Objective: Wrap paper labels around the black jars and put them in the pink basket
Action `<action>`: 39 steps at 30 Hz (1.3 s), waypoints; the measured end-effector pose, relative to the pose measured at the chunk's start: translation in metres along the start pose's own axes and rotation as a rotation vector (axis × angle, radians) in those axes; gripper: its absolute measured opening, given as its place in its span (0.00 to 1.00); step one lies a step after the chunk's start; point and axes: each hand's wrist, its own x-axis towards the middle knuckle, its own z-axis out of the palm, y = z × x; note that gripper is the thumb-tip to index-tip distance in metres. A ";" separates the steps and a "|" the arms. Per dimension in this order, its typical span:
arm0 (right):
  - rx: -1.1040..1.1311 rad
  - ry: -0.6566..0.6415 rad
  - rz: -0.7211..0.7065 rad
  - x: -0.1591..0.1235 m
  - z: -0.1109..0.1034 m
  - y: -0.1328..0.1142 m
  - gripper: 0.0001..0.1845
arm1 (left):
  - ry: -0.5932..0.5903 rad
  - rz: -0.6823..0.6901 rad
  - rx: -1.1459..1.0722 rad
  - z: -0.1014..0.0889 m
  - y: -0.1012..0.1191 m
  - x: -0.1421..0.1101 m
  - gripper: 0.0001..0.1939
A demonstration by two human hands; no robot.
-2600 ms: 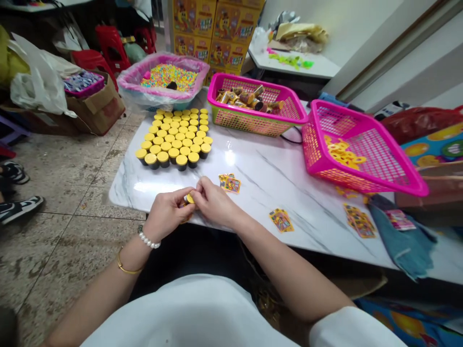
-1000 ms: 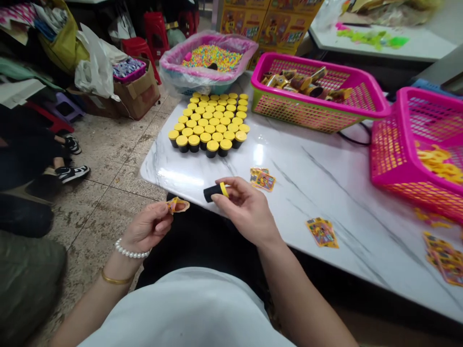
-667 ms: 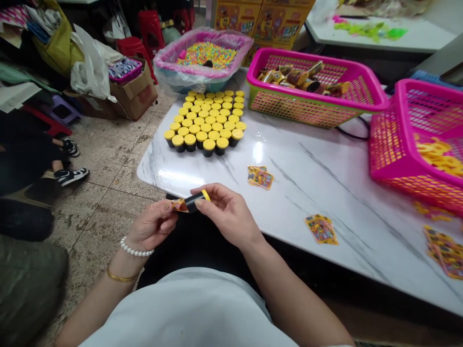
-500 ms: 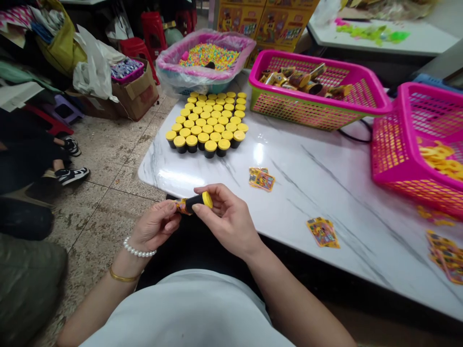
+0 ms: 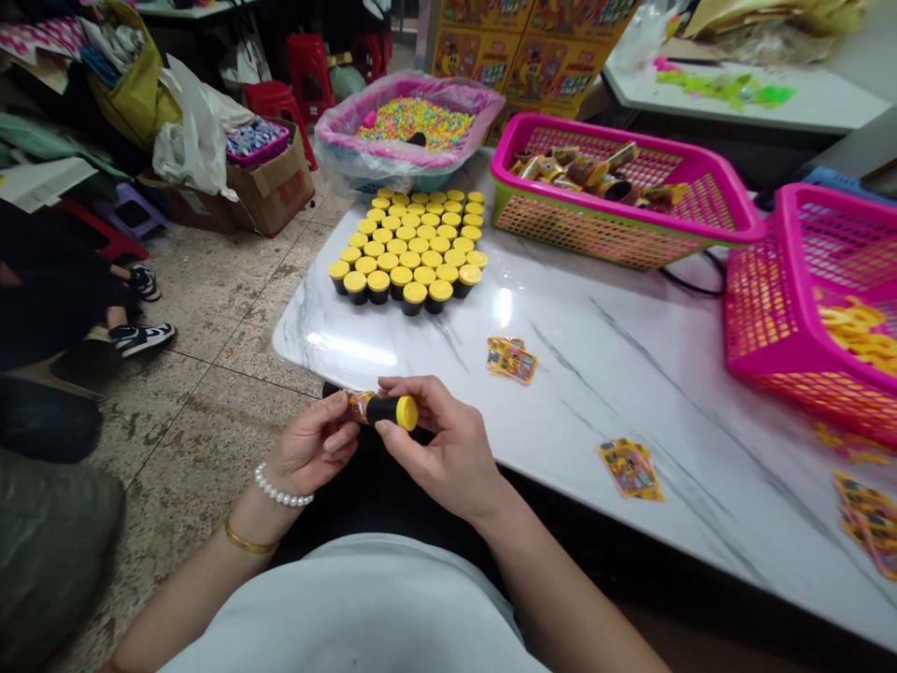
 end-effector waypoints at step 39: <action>-0.261 0.082 -0.300 0.026 -0.027 -0.010 0.17 | -0.185 0.303 0.663 0.045 0.038 0.018 0.19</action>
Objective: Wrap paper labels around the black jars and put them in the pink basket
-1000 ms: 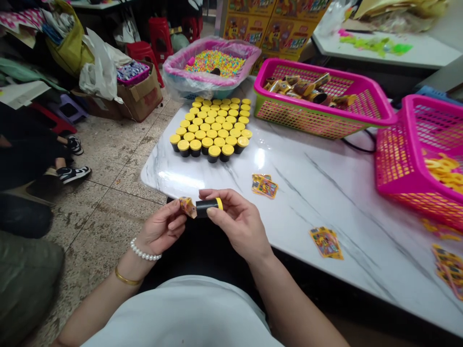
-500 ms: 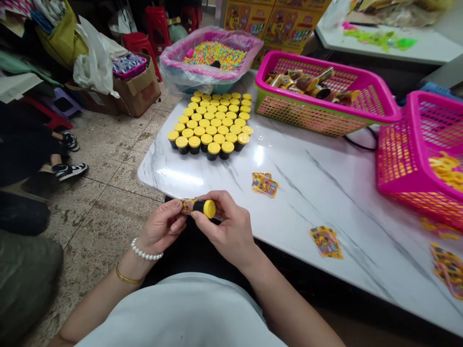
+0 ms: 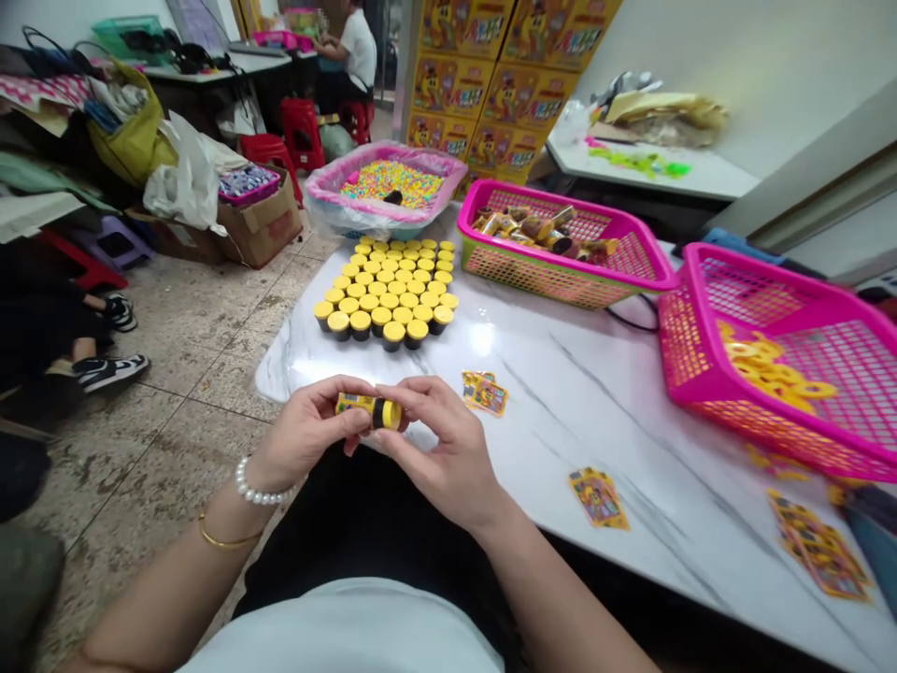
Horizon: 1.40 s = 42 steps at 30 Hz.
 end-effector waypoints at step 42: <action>0.531 0.112 0.708 0.010 -0.005 0.030 0.20 | -0.139 0.104 0.048 0.006 -0.016 0.048 0.16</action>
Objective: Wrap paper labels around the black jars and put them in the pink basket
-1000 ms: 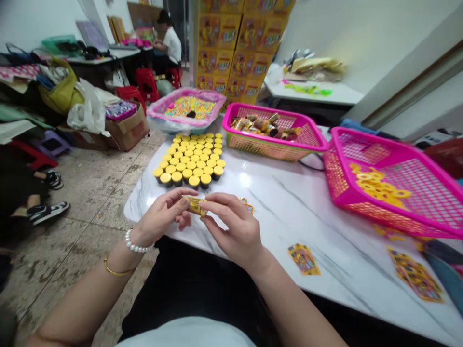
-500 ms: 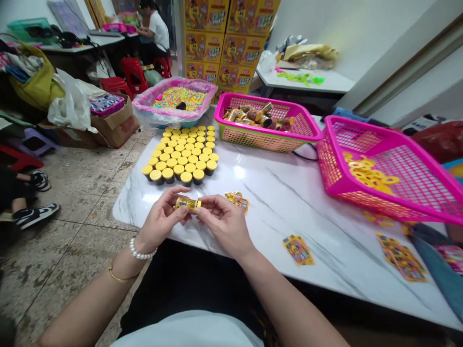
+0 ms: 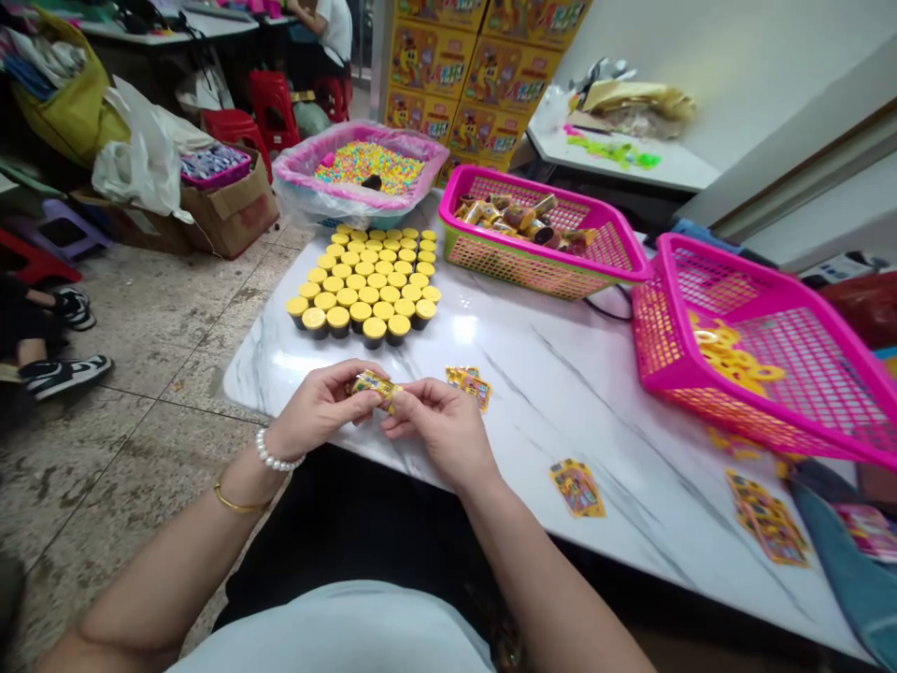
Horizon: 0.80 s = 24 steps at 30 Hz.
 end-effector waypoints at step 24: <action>-0.108 -0.075 -0.402 -0.007 0.004 0.010 0.13 | -0.118 -0.181 -0.257 -0.007 0.004 0.001 0.20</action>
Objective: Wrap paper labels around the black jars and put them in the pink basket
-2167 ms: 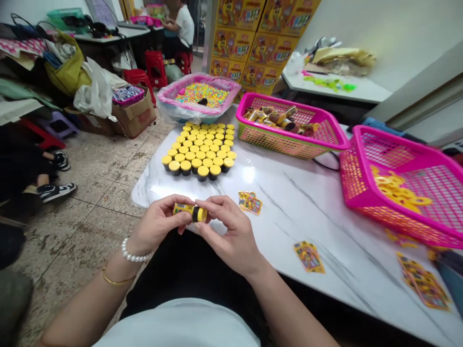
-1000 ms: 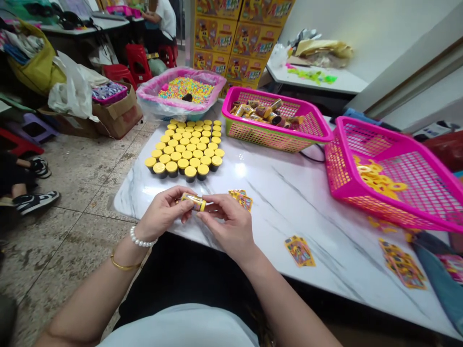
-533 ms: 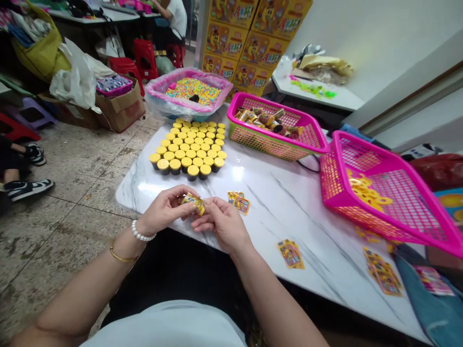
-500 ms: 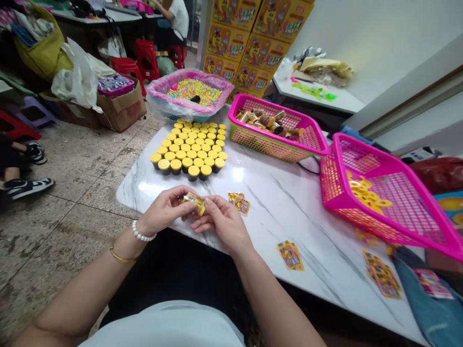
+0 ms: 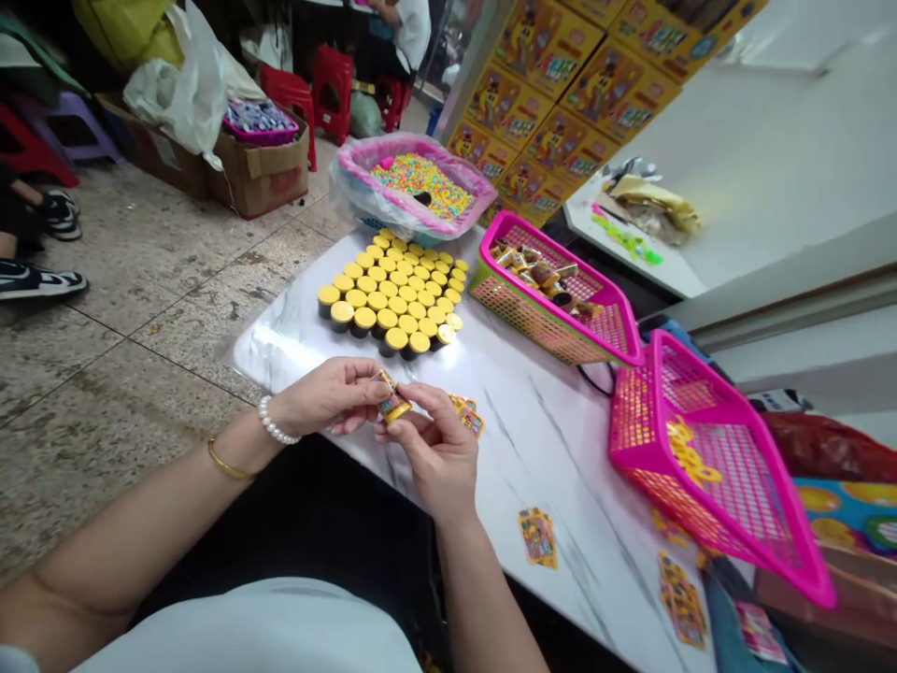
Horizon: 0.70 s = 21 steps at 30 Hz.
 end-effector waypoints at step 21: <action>-0.279 -0.034 -0.017 0.006 -0.002 -0.014 0.14 | -0.028 -0.054 0.033 0.002 0.000 0.001 0.32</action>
